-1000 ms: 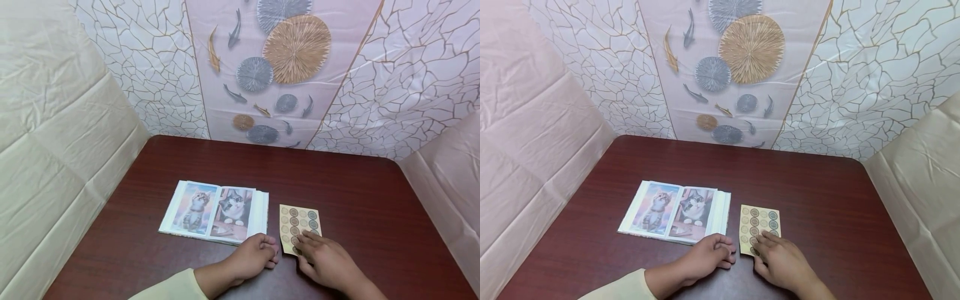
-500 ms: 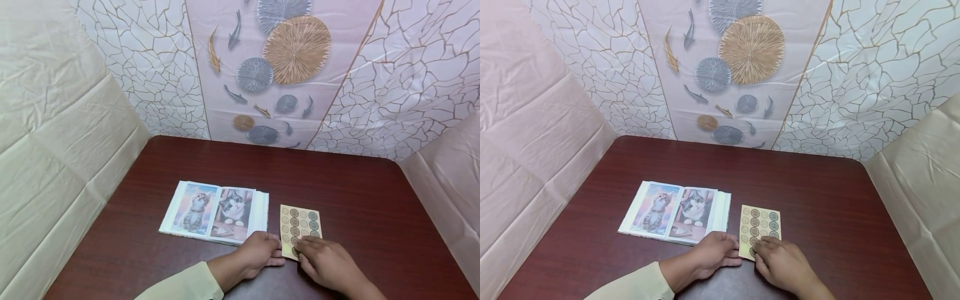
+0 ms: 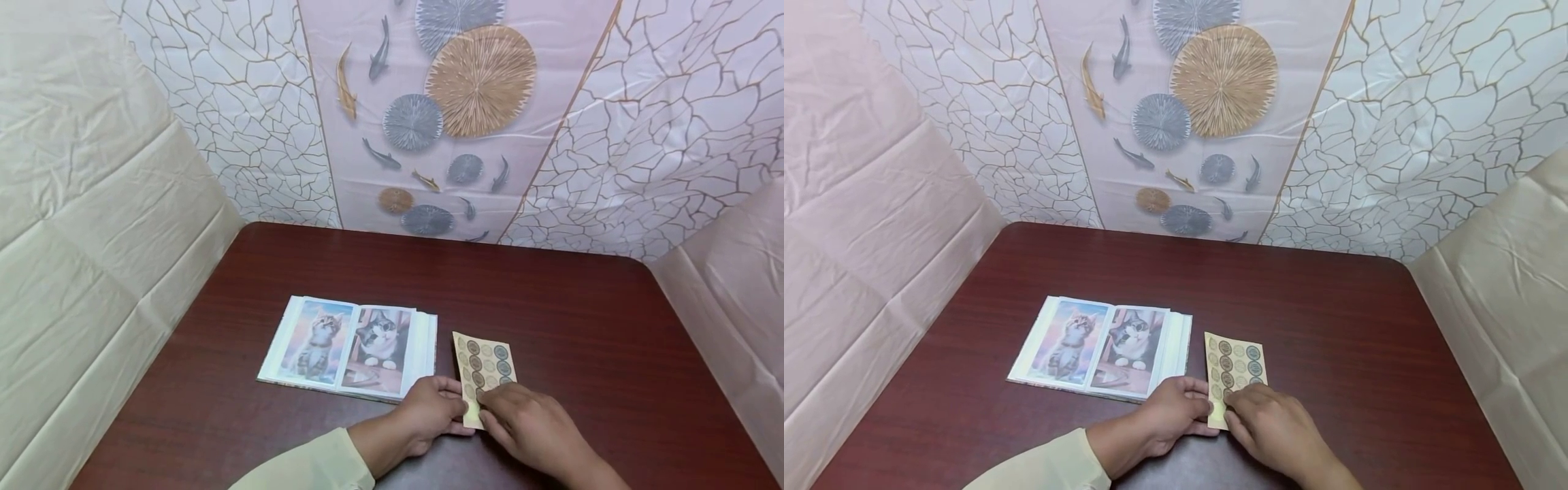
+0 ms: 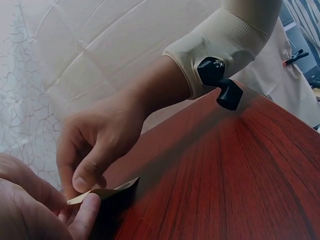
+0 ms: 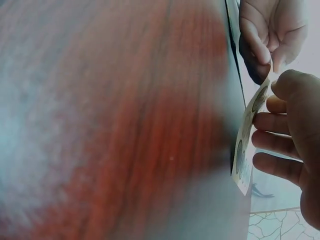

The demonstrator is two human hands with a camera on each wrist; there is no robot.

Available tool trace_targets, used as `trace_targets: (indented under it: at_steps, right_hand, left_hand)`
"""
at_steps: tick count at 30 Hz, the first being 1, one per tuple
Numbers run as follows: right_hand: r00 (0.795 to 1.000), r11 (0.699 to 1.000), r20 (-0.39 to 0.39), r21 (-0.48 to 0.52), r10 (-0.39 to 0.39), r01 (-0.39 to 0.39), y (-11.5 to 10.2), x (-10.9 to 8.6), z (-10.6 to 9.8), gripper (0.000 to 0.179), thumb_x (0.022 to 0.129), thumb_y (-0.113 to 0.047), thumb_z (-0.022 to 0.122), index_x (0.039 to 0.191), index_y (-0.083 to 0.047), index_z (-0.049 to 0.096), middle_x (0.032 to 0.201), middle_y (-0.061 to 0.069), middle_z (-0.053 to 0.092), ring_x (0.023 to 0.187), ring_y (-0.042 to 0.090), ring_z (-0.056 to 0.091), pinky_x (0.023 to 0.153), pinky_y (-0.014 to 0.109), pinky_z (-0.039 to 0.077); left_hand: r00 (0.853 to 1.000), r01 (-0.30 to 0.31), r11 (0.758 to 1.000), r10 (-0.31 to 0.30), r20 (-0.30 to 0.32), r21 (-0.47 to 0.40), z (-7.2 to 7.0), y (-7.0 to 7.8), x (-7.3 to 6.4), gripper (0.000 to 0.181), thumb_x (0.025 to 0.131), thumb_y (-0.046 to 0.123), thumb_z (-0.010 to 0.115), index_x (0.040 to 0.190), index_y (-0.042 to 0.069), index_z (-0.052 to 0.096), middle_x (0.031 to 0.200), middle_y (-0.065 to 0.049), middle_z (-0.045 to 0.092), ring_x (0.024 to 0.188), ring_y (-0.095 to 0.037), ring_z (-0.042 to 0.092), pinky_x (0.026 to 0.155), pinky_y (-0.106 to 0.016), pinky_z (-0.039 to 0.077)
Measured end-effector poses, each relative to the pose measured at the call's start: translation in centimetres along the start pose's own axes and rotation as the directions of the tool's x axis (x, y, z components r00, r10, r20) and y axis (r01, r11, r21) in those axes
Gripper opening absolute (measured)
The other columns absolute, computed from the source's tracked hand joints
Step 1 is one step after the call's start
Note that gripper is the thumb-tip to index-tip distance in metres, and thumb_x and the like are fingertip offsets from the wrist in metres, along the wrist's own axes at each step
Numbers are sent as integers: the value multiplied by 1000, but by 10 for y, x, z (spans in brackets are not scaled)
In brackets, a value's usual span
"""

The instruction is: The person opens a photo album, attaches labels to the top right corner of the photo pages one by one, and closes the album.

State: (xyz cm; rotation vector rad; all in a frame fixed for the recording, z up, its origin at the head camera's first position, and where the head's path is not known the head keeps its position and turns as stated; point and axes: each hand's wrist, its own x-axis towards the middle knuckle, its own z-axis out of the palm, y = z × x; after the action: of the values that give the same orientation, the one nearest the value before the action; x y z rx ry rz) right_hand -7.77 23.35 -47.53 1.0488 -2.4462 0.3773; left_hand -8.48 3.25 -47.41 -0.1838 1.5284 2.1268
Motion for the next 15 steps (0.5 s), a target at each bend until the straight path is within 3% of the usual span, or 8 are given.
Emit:
trace_targets:
  at_steps: [7,15]
  right_hand:
    - [999,999,-15,6,50,-50,-2,5,-4,28,98,-39,66,109,-16,76,102,-6,72,94,12,69,68,36,59]
    - [999,999,-39,5,38,-38,-3,11,-6,34,102,-45,59,109,-15,76,102,-6,72,92,11,68,67,35,58]
  left_hand:
    - [1000,-7,1000,8,-19,15,-2,-2,0,17,90,-15,60,102,-4,60,92,-16,67,71,-23,71,66,-37,62]
    - [999,-33,999,33,0,28,-2,0,-4,16,89,-14,60,101,-4,64,90,-14,70,75,-23,73,64,-36,62]
